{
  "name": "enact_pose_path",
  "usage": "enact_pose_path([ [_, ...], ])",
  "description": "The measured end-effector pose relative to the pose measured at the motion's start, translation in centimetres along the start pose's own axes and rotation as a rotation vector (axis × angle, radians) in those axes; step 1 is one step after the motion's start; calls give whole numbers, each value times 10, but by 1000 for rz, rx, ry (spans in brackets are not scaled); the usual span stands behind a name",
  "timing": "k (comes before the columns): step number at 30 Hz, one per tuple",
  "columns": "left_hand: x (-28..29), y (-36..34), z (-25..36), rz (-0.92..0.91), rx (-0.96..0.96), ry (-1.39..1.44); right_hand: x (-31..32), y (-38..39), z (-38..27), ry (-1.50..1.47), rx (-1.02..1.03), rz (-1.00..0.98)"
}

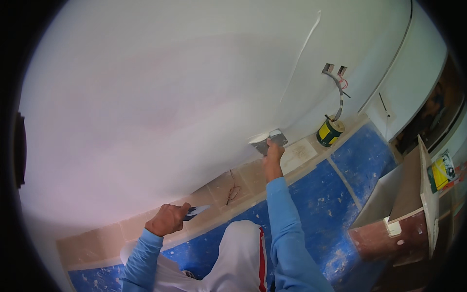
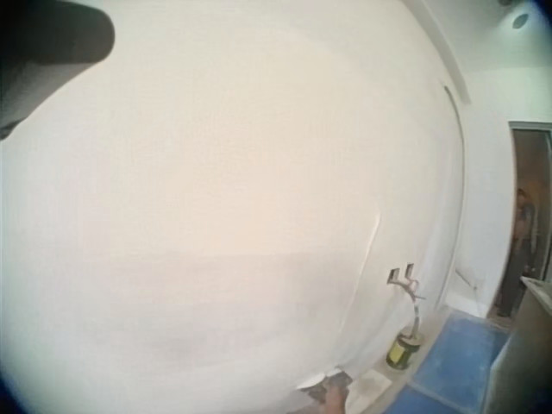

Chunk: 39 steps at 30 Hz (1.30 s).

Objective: The person applies plaster to a wall using a spatula and a putty knife, spreading and smoothing the compound over a seam before scraping excess material back into a bucket.

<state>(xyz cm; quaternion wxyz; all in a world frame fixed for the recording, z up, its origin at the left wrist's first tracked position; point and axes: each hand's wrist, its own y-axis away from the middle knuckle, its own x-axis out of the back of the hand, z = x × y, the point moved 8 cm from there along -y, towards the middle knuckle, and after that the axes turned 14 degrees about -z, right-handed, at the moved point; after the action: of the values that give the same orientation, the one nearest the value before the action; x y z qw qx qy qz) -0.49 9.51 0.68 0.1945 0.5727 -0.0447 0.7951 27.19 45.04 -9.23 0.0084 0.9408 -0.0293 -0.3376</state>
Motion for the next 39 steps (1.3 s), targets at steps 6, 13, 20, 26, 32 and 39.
enact_pose_path([
  [6,0,-4,7,-10,-58,36,-46,-16,-90,36,105,-67],
  [13,8,3,16,-25,-125,50,-133,-1,-193,236,103,-117],
  [20,12,9,26,-10,-148,60,-194,-9,-275,236,166,-175],
  [26,10,12,28,-19,-148,40,-243,-15,-347,322,267,-195],
  [32,9,17,25,-37,-126,26,-292,1,-388,355,360,-178],
  [39,6,19,32,-35,-168,13,-333,3,-443,429,486,-229],
])
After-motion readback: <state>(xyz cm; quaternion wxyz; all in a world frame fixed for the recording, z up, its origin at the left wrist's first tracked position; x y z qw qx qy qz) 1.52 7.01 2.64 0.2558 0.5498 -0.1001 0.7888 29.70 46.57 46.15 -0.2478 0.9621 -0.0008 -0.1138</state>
